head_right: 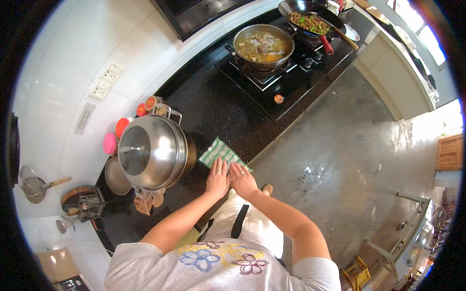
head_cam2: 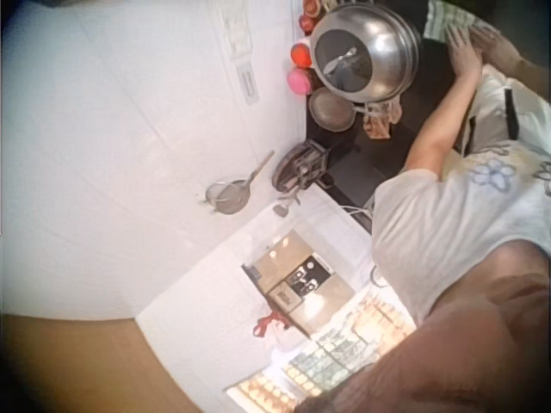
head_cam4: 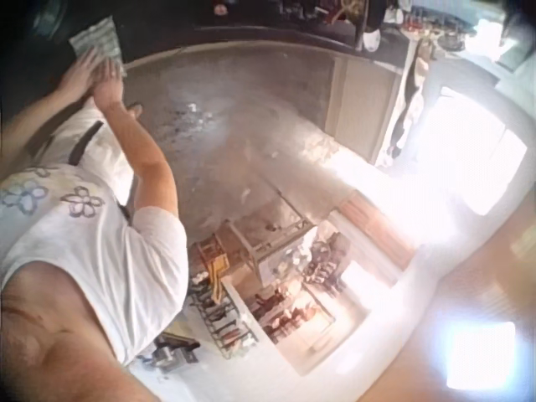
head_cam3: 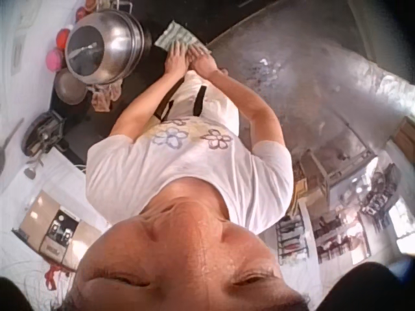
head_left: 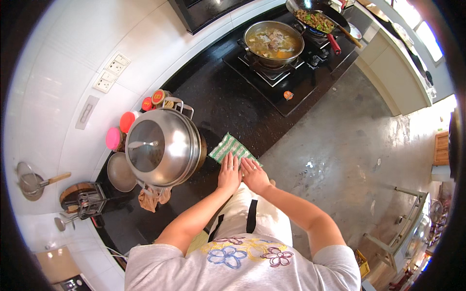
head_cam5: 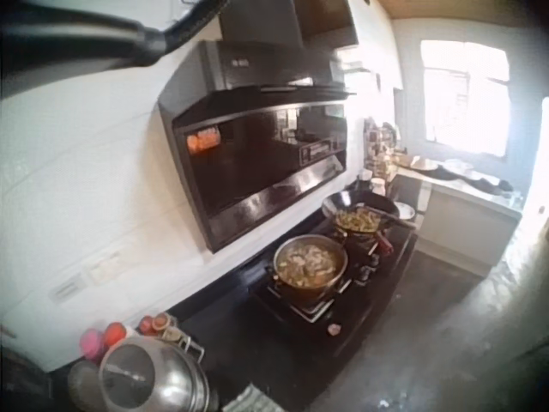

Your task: The person washes a bowl, a knife, and a cutting board in the kitchen sink using a sponge and running water. They then wipe the countertop with a cloth. Finally, the person stirs a pot of soup and stir-fries vegetables and meat in a wok on the stove.

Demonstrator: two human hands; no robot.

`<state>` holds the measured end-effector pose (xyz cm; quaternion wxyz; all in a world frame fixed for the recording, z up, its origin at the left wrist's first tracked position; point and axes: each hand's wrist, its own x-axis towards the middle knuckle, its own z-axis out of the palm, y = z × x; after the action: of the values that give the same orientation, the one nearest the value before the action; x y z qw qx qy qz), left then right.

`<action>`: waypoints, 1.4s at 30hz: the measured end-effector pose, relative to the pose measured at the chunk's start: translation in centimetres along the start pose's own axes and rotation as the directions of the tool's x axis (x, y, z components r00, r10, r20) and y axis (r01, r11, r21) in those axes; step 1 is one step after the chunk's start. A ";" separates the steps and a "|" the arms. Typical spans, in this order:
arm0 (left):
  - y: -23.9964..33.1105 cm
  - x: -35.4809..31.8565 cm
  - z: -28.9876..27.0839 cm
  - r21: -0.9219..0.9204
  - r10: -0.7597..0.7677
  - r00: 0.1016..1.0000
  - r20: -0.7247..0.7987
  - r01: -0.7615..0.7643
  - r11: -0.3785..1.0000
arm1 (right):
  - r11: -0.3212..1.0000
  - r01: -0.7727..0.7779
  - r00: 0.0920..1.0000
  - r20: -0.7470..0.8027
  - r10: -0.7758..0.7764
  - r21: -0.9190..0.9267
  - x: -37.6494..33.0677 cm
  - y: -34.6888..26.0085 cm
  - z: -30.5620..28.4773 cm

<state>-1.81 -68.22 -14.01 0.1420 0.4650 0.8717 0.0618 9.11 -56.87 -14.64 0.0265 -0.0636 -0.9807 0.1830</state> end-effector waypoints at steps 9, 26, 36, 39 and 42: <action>-2.4 20.8 -1.6 -0.008 -0.037 0.973 -0.229 0.036 0.999 | 0.981 -0.192 0.980 -0.047 0.192 -0.005 14.8 10.7 -0.9; 4.4 22.2 -3.0 0.022 0.026 0.986 -0.164 -0.023 0.999 | 0.986 -0.077 0.984 -0.148 0.099 0.151 9.6 15.8 -5.7; 16.7 20.1 0.5 -0.659 -0.415 0.875 -0.248 0.161 0.735 | 0.903 0.429 0.863 -0.288 -0.415 -0.015 5.4 29.2 -13.5; 20.8 23.5 -1.3 -0.429 -0.308 0.851 -0.425 0.110 0.897 | 0.946 0.260 0.953 -0.105 -0.283 -0.192 5.4 32.2 -15.9; 22.6 25.3 0.6 -0.071 -0.160 0.970 -0.180 0.149 0.986 | 0.974 0.184 0.982 0.073 -0.176 -0.132 4.0 34.6 -15.0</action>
<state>2.96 -34.65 -13.98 0.0778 0.3836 0.9126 0.1185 10.23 -19.01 -13.05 0.0088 0.0295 -0.9931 0.1132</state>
